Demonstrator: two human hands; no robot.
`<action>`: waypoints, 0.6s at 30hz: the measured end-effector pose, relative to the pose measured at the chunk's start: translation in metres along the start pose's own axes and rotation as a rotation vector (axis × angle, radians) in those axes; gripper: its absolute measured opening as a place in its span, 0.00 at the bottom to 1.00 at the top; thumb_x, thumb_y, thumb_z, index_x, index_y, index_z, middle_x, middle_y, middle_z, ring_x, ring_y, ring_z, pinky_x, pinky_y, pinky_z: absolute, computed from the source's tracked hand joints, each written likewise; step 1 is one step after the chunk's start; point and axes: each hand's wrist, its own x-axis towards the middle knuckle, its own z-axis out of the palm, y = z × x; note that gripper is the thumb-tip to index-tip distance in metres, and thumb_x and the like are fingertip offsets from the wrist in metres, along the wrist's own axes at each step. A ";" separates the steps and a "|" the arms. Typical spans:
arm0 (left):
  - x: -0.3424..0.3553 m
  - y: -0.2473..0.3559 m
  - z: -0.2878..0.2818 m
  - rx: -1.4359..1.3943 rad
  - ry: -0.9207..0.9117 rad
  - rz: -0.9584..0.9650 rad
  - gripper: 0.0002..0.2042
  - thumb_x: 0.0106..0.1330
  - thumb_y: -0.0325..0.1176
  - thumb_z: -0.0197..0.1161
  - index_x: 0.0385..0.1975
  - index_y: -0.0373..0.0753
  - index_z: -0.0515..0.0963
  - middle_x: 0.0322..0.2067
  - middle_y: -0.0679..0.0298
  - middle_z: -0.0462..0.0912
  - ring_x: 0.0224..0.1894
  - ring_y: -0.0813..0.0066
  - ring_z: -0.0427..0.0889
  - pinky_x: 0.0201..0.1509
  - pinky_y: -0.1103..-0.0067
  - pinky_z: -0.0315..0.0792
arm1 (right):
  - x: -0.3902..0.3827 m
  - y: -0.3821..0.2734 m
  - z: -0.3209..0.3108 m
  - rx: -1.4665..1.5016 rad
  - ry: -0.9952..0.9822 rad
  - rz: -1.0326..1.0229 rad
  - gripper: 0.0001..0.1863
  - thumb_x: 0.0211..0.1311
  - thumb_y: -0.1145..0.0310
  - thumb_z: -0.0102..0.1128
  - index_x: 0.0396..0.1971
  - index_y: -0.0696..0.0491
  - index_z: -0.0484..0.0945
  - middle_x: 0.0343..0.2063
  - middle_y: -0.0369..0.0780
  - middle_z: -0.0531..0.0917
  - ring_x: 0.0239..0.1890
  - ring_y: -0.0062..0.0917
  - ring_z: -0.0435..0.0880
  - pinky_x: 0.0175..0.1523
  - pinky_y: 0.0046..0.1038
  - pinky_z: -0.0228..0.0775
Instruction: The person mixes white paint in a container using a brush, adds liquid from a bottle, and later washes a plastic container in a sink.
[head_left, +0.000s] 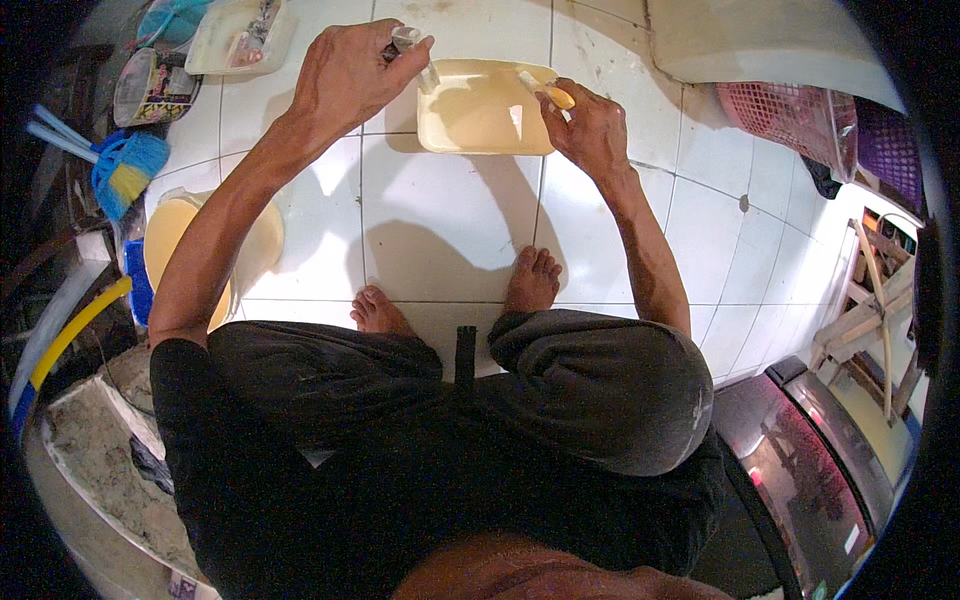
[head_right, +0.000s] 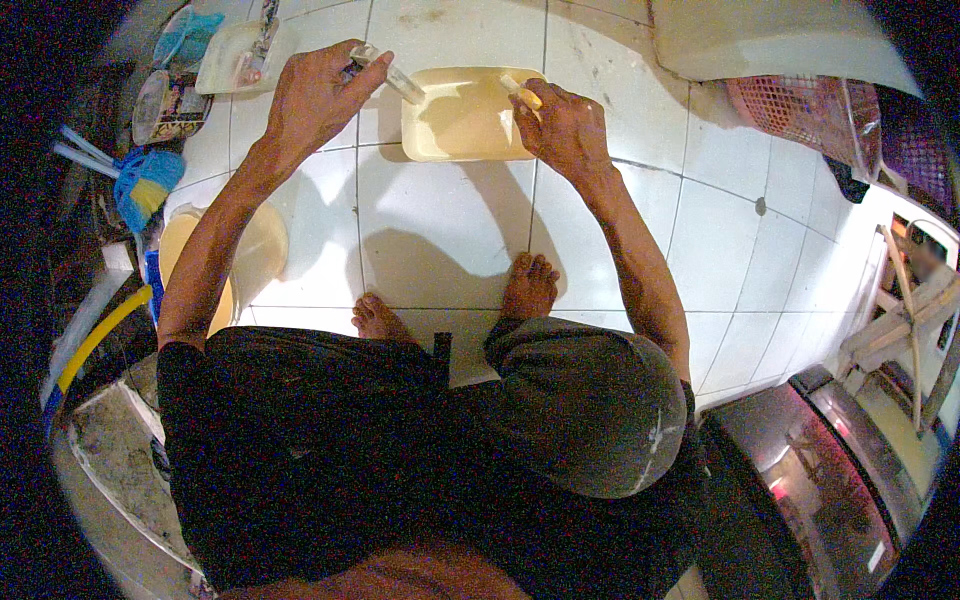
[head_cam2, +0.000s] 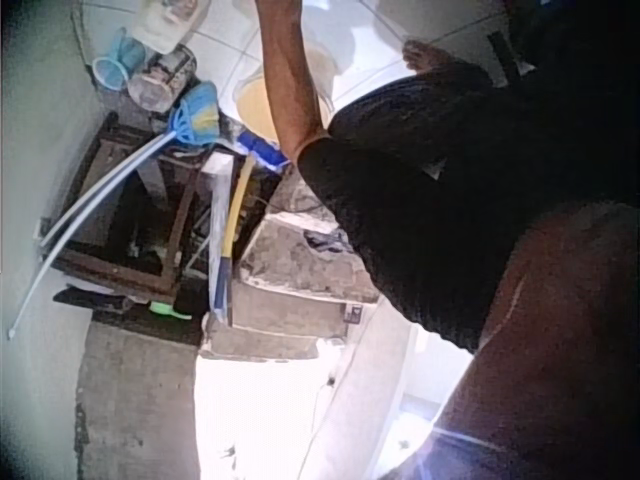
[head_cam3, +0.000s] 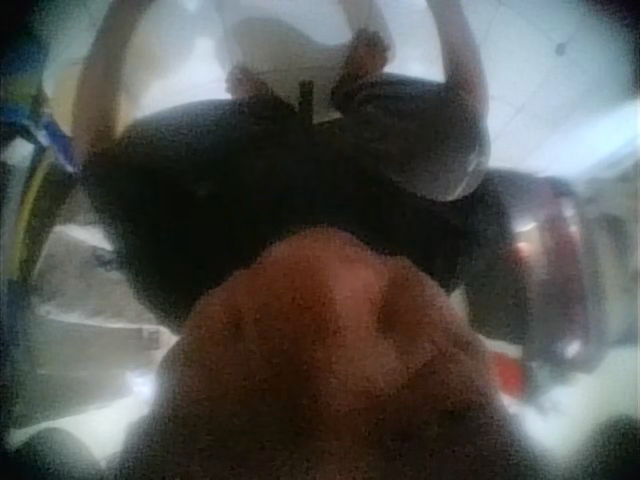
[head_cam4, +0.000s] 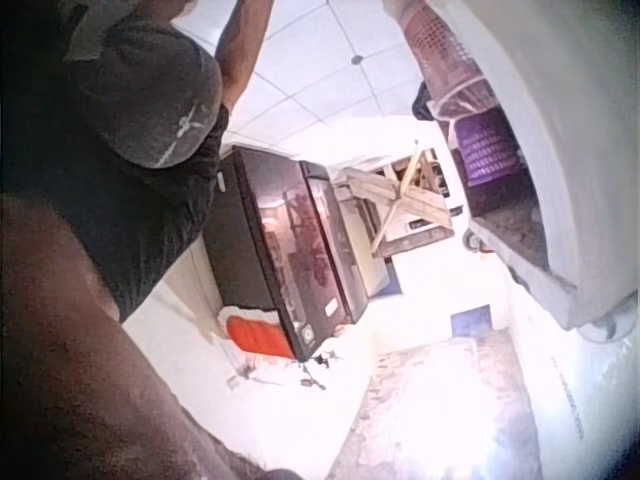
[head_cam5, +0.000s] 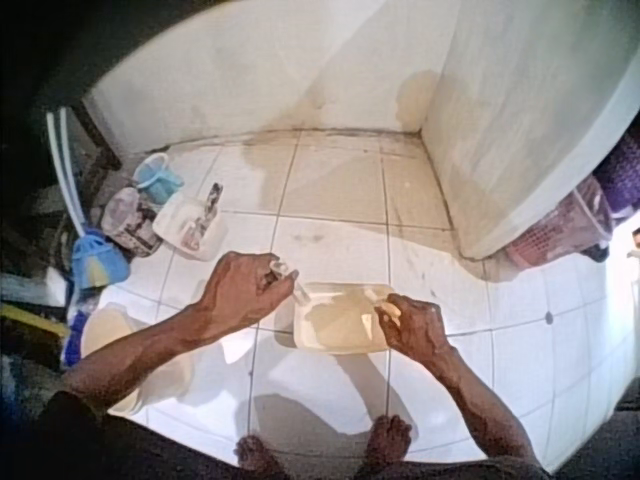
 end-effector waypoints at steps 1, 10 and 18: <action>0.000 -0.001 0.001 -0.034 0.019 0.008 0.21 0.64 0.50 0.59 0.30 0.34 0.80 0.20 0.52 0.81 0.22 0.58 0.81 0.28 0.69 0.74 | 0.000 0.004 0.008 -0.017 0.010 -0.023 0.12 0.57 0.64 0.63 0.37 0.56 0.81 0.31 0.45 0.86 0.29 0.38 0.86 0.35 0.34 0.79; 0.000 0.000 0.002 -0.007 0.013 0.001 0.20 0.65 0.50 0.59 0.31 0.34 0.81 0.18 0.53 0.79 0.19 0.59 0.79 0.26 0.70 0.72 | -0.014 -0.020 0.040 0.064 -0.075 -0.169 0.10 0.60 0.63 0.58 0.35 0.54 0.78 0.25 0.46 0.83 0.26 0.40 0.83 0.31 0.38 0.77; -0.003 0.001 0.001 -0.054 0.013 -0.030 0.19 0.65 0.48 0.60 0.32 0.34 0.80 0.18 0.53 0.80 0.19 0.63 0.79 0.26 0.71 0.72 | -0.014 -0.037 0.019 0.220 -0.199 -0.183 0.10 0.59 0.64 0.61 0.34 0.55 0.80 0.26 0.45 0.83 0.24 0.40 0.83 0.31 0.37 0.76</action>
